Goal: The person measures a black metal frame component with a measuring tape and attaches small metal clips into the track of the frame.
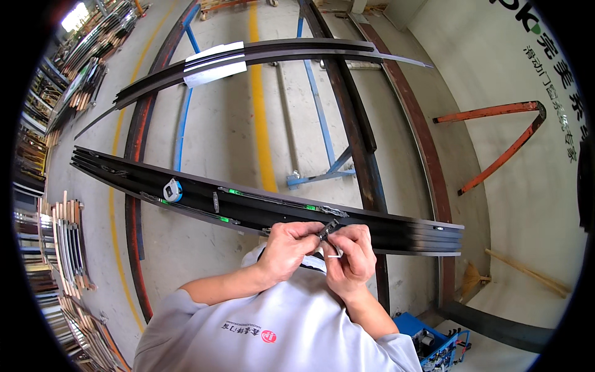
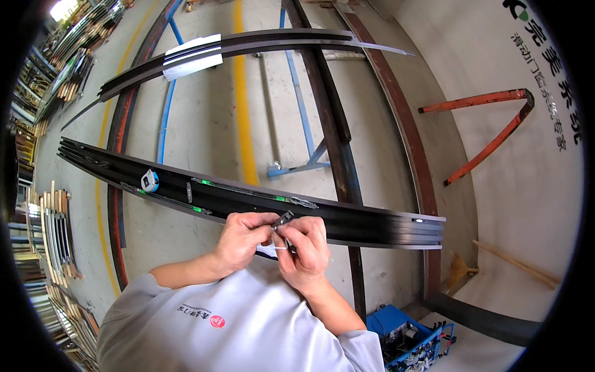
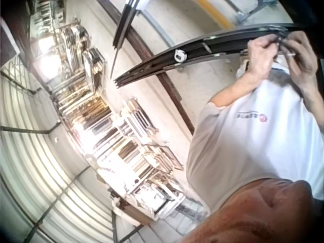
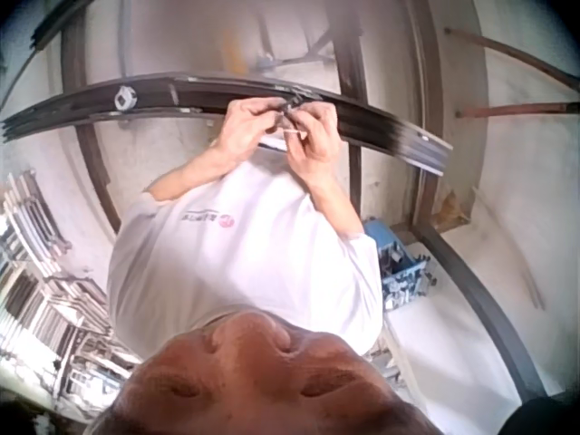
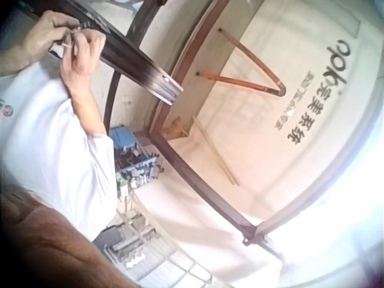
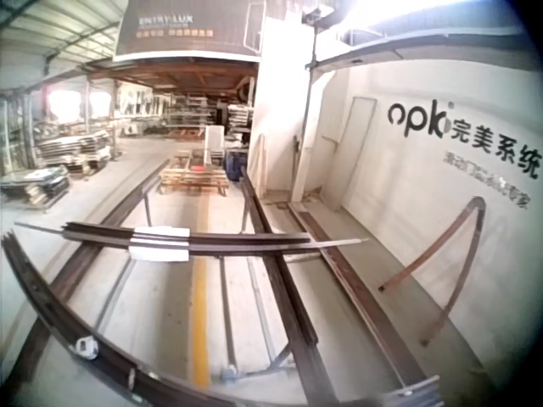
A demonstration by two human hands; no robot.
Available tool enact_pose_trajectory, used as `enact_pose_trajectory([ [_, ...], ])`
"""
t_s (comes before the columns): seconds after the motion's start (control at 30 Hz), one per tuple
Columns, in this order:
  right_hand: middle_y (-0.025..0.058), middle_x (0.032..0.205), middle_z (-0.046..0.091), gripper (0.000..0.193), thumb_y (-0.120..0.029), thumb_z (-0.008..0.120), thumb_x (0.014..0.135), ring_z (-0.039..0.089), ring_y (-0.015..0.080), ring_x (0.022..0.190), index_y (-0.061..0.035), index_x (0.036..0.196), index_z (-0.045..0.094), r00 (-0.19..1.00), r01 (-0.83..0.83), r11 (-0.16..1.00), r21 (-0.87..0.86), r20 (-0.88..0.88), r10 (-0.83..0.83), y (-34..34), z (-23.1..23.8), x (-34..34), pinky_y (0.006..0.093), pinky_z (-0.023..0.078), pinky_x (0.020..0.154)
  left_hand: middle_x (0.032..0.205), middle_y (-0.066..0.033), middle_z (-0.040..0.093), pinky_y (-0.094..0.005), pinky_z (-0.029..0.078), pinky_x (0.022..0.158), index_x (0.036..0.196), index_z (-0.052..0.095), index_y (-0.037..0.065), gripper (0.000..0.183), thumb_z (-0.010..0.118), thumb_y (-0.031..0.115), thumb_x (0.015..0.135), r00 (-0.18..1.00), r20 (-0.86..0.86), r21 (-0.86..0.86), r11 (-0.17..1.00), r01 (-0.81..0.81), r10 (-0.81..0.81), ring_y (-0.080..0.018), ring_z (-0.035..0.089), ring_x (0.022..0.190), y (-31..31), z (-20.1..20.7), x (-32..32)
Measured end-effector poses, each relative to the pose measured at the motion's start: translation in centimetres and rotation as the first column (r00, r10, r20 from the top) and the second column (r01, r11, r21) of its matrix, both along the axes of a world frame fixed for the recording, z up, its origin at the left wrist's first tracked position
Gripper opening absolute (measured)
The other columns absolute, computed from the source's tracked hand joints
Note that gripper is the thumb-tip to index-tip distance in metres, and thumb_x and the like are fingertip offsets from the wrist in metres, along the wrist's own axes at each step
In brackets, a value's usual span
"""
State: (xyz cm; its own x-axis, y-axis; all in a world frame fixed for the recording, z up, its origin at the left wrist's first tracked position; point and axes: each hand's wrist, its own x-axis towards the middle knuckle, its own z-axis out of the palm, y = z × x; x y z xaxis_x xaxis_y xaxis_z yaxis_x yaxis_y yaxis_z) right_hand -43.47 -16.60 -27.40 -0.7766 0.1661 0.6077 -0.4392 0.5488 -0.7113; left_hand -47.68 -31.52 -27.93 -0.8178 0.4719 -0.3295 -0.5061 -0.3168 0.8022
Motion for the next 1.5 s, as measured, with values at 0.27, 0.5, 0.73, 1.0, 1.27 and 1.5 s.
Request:
enact_pose_trajectory([
  [0.27,0.0151,0.091,0.072,0.020,0.011,0.077,0.078,0.067,0.0286,0.085,0.0005,0.092,0.067,0.999,-0.002,1.000,-0.002,-0.037,0.002,-0.2,0.4,0.3,0.0365,0.054,0.076,0.088,0.0001,0.070,-0.0228,0.046,0.067,0.110,0.075,-0.006,0.023,0.063,0.002,0.091,1.000,0.025,-0.027,1.000,0.000,0.001,-0.0053,0.055,0.074,-0.4,0.4,0.2],
  [0.5,0.0118,0.091,0.067,0.023,0.008,0.075,0.083,0.062,0.0272,0.082,-0.0032,0.102,0.071,0.999,0.038,0.999,-0.025,-0.025,-0.039,-0.9,-0.2,0.7,0.0341,0.052,0.074,0.090,-0.0010,0.069,-0.0233,0.046,0.067,0.111,0.074,-0.006,0.024,0.063,0.002,0.092,0.999,0.039,-0.052,0.998,0.034,-0.032,-0.0063,0.055,0.075,-0.9,0.6,0.3],
  [0.73,0.0120,0.090,0.068,0.030,0.014,0.073,0.078,0.063,0.0285,0.081,-0.0002,0.104,0.070,0.997,0.062,0.998,0.017,-0.045,-0.061,-1.9,-0.2,0.4,0.0365,0.051,0.074,0.086,-0.0005,0.066,-0.0230,0.045,0.065,0.112,0.073,-0.007,0.023,0.063,0.001,0.092,0.996,0.087,0.010,1.000,-0.005,0.004,-0.0065,0.053,0.073,-1.2,0.2,0.6],
  [1.0,0.0131,0.086,0.071,0.019,0.012,0.071,0.083,0.063,0.0282,0.077,0.0002,0.097,0.066,0.996,0.000,0.999,-0.042,-0.090,-0.004,-2.4,0.3,0.4,0.0374,0.052,0.075,0.083,0.0009,0.066,-0.0226,0.042,0.064,0.110,0.073,-0.008,0.023,0.063,-0.002,0.091,0.995,0.100,0.049,0.999,-0.021,0.016,-0.0048,0.051,0.072,-1.9,0.3,0.7],
  [1.27,0.0126,0.091,0.066,0.023,0.012,0.069,0.083,0.062,0.0281,0.082,-0.0011,0.102,0.069,0.997,0.055,0.997,0.054,-0.050,-0.052,-3.8,0.6,0.3,0.0363,0.051,0.074,0.089,-0.0031,0.068,-0.0246,0.043,0.063,0.113,0.072,-0.008,0.023,0.064,-0.002,0.092,0.995,0.099,0.074,0.997,-0.026,0.019,-0.0078,0.053,0.071,-3.4,-0.1,0.4],
  [1.5,0.0135,0.091,0.065,0.030,0.018,0.065,0.081,0.061,0.0285,0.081,0.0000,0.104,0.068,0.999,0.041,0.997,0.064,-0.011,-0.041,-5.6,0.9,0.0,0.0354,0.050,0.071,0.082,0.0013,0.065,-0.0227,0.040,0.061,0.109,0.074,-0.008,0.022,0.062,-0.004,0.090,0.992,0.124,0.063,0.997,-0.040,0.031,-0.0043,0.050,0.070,-4.8,-0.2,0.0],
])
